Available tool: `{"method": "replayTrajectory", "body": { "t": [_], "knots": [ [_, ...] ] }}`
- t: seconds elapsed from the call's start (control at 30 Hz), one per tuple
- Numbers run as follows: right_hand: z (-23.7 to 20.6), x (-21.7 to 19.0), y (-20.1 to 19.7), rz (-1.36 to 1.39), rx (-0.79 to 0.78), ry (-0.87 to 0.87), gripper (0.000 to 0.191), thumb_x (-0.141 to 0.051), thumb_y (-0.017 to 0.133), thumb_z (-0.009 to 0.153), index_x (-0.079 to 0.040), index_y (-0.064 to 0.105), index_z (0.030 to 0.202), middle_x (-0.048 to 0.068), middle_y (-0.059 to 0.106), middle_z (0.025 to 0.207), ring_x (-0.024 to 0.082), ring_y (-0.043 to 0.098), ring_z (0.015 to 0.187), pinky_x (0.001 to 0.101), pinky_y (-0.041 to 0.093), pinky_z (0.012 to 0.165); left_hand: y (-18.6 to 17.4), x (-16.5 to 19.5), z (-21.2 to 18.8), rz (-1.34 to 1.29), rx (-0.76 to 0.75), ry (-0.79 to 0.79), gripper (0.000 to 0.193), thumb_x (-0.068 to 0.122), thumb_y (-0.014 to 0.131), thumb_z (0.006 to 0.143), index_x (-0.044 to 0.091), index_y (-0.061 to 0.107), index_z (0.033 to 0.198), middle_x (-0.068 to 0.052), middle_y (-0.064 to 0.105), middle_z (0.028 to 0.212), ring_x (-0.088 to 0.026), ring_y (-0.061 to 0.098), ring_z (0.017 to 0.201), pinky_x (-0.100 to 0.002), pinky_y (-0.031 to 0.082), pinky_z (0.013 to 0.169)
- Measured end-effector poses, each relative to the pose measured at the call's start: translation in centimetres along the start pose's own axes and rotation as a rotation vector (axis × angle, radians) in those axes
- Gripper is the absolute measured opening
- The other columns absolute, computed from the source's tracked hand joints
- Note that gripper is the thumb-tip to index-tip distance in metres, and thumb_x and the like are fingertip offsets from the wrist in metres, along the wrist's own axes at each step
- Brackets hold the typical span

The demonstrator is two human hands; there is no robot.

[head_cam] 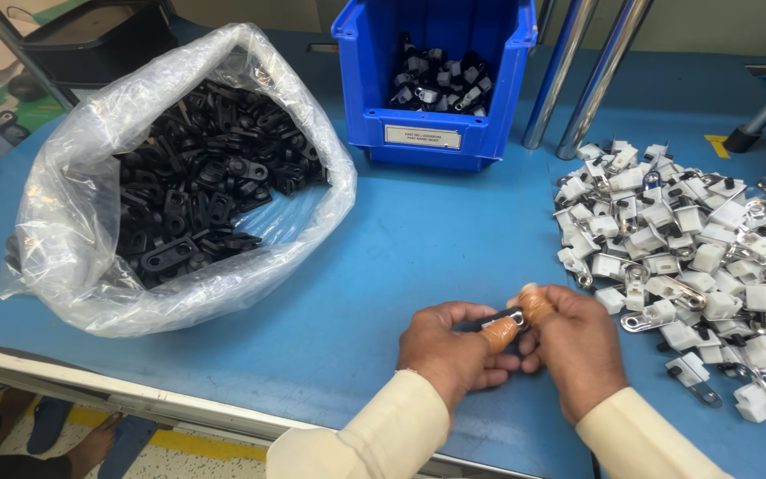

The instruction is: The person repeatedly picks black plastic parts from a bag and white plastic parts from a pile, then joins them by hand into assembled units. The assembled units are placed into a blue bin on the table.

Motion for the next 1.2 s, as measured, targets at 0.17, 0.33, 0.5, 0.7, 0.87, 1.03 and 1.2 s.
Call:
{"method": "replayTrajectory", "body": {
  "t": [0.17, 0.33, 0.5, 0.7, 0.87, 1.03, 1.2],
  "knots": [
    [-0.1, 0.6, -1.1, 0.246, -0.020, 0.165, 0.040, -0.040, 0.056, 0.100, -0.002, 0.068, 0.100, 0.005, 0.063, 0.078, 0.014, 0.057, 0.060, 0.0294, 0.045, 0.050, 0.0, -0.4, 0.1, -0.337, -0.108, -0.120, 0.033, 0.018, 0.069, 0.095, 0.001, 0.057, 0.120, -0.017, 0.071, 0.103, -0.025, 0.077, 0.087, -0.035, 0.066, 0.076],
    [-1.3, 0.4, -1.1, 0.160, 0.022, 0.201, 0.037, -0.042, 0.066, 0.094, -0.005, 0.067, 0.100, 0.001, 0.065, 0.081, 0.009, 0.055, 0.063, 0.0270, 0.040, 0.053, 0.4, -0.6, 0.6, -0.438, -0.200, -0.145, 0.032, 0.019, 0.064, 0.096, 0.001, 0.052, 0.121, -0.020, 0.070, 0.109, -0.027, 0.076, 0.097, -0.038, 0.066, 0.083],
    [-1.4, -0.2, -0.6, 0.038, -0.010, 0.165, 0.032, -0.035, 0.072, 0.092, -0.004, 0.073, 0.100, 0.005, 0.068, 0.080, 0.010, 0.051, 0.062, 0.0267, 0.036, 0.053, 1.0, -0.4, 0.7, -0.468, -0.283, -0.101, 0.027, 0.016, 0.058, 0.098, 0.002, 0.050, 0.119, -0.021, 0.069, 0.111, -0.029, 0.076, 0.100, -0.040, 0.066, 0.085],
    [-1.4, -0.4, -0.6, 0.166, -0.040, 0.206, 0.027, -0.029, 0.068, 0.092, -0.004, 0.071, 0.101, 0.008, 0.075, 0.087, 0.014, 0.067, 0.073, 0.0288, 0.052, 0.064, 1.0, 0.2, 0.4, -0.455, -0.310, -0.076, 0.025, 0.019, 0.058, 0.101, 0.002, 0.048, 0.117, -0.023, 0.068, 0.113, -0.029, 0.075, 0.100, -0.041, 0.065, 0.086],
    [-0.9, -0.3, -0.5, 0.188, -0.045, 0.206, 0.025, -0.024, 0.069, 0.093, 0.000, 0.069, 0.098, 0.011, 0.074, 0.087, 0.017, 0.068, 0.071, 0.0308, 0.053, 0.065, 1.7, 0.2, 0.4, -0.424, -0.303, -0.072, 0.023, 0.014, 0.054, 0.099, 0.004, 0.045, 0.118, -0.022, 0.069, 0.112, -0.030, 0.076, 0.100, -0.042, 0.066, 0.085],
    [-0.8, 0.0, 0.0, 0.161, 0.081, 0.196, 0.032, -0.029, 0.065, 0.099, 0.003, 0.067, 0.094, 0.015, 0.071, 0.085, 0.021, 0.065, 0.066, 0.0341, 0.053, 0.065, 1.9, 0.2, 0.2, -0.307, -0.168, -0.042, 0.027, 0.019, 0.059, 0.097, 0.004, 0.048, 0.118, -0.022, 0.071, 0.112, -0.029, 0.077, 0.096, -0.040, 0.067, 0.082],
    [-1.6, -1.2, -0.3, 0.170, 0.013, 0.269, 0.038, -0.037, 0.058, 0.100, 0.000, 0.069, 0.098, 0.010, 0.070, 0.086, 0.019, 0.066, 0.069, 0.0351, 0.054, 0.067, 2.1, 0.4, 0.0, -0.387, -0.212, -0.043, 0.039, 0.034, 0.061, 0.100, 0.001, 0.048, 0.118, -0.022, 0.071, 0.115, -0.028, 0.076, 0.097, -0.038, 0.066, 0.082]
  ]
}}
Point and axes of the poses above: each hand's wrist, its own z-axis towards the middle knuckle, its own y-axis out of the palm, x = y × z, the point moved 5 cm from there along z, towards the middle knuckle
